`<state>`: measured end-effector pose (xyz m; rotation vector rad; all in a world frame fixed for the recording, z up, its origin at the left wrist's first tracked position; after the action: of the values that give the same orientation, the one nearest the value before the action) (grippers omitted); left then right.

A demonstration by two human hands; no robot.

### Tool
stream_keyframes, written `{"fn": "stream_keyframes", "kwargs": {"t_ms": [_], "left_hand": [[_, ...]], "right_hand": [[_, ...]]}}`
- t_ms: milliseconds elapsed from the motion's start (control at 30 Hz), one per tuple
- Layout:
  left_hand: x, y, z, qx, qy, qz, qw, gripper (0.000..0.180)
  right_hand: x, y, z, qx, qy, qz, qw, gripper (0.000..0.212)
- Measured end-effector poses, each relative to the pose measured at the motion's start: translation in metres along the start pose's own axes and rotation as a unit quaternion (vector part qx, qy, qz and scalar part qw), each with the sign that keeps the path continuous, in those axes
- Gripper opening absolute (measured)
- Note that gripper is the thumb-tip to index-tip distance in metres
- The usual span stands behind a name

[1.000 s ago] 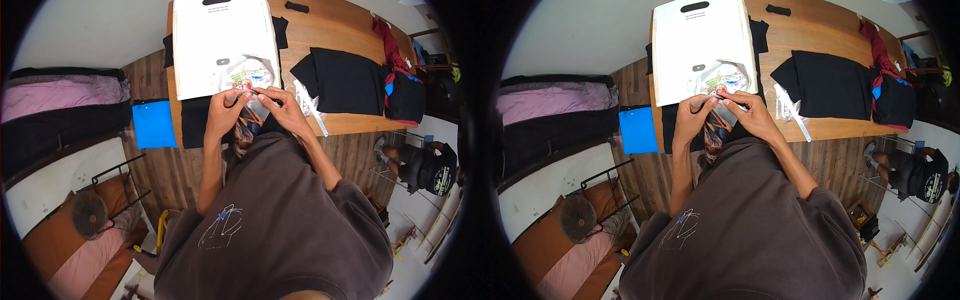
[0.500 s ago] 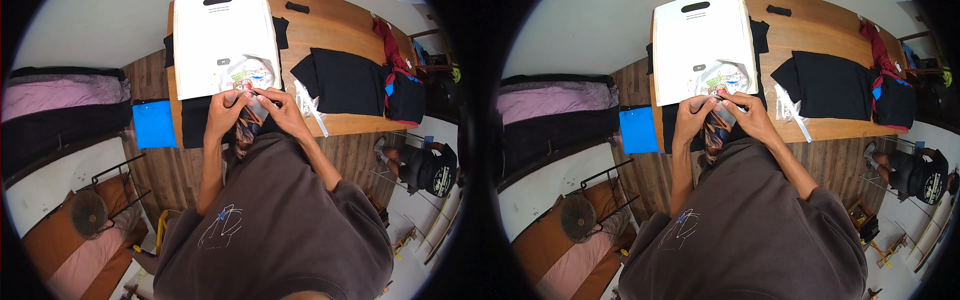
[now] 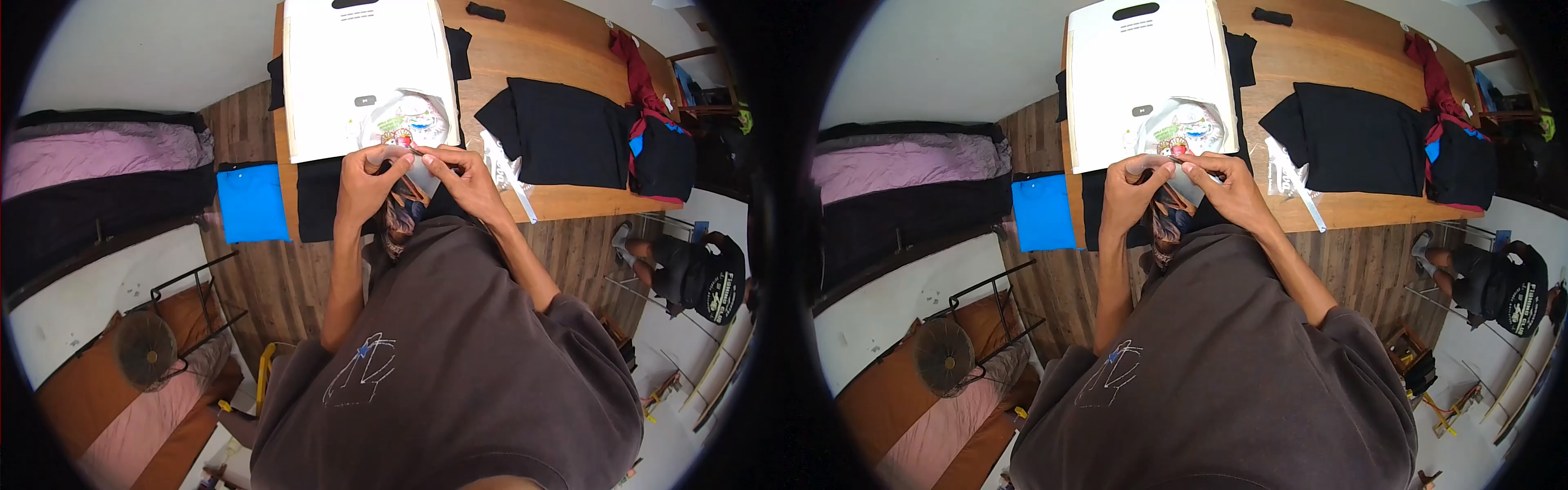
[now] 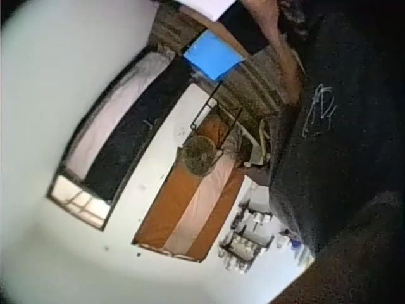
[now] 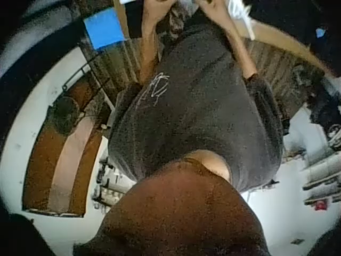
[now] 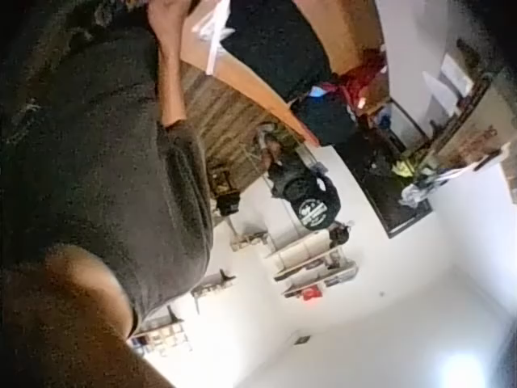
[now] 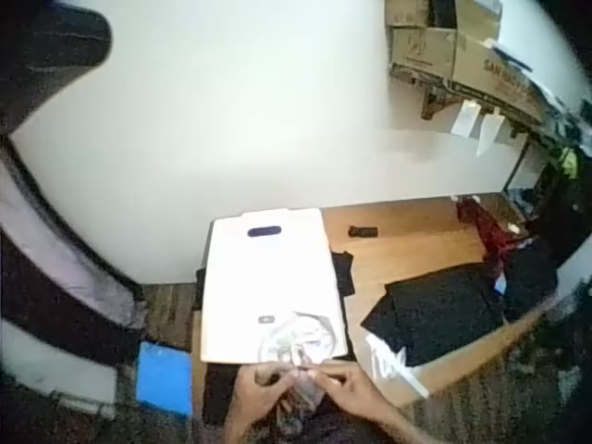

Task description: Peeling backings from small printed stickers or graphics.

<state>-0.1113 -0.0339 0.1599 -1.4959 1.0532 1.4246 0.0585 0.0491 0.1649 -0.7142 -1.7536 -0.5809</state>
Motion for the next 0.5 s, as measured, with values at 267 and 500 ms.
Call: {"fn": "stream_keyframes", "kwargs": {"t_ms": [267, 500], "left_hand": [[-0.0019, -0.0011, 0.0006, -0.002, 0.001, 0.026, 1.000, 0.019], [0.0010, -0.0003, -0.0022, -0.005, -0.007, 0.017, 1.000, 0.020]], "right_hand": [[0.0069, 0.0002, -0.0006, -0.005, 0.010, -0.028, 1.000, 0.027], [0.0093, 0.0026, -0.0002, 0.011, 0.017, -0.021, 1.000, 0.028]]}}
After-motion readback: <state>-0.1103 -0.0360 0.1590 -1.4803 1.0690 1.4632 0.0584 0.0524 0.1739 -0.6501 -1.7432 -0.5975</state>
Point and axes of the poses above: each hand's wrist, its own z-axis towards the middle knuckle, its own y-axis out of the back of the hand, x = y × z, the point moved 1 cm from there along z, towards the middle knuckle, and after that the axes turned 7 degrees about -y, right-handed, at the moved point
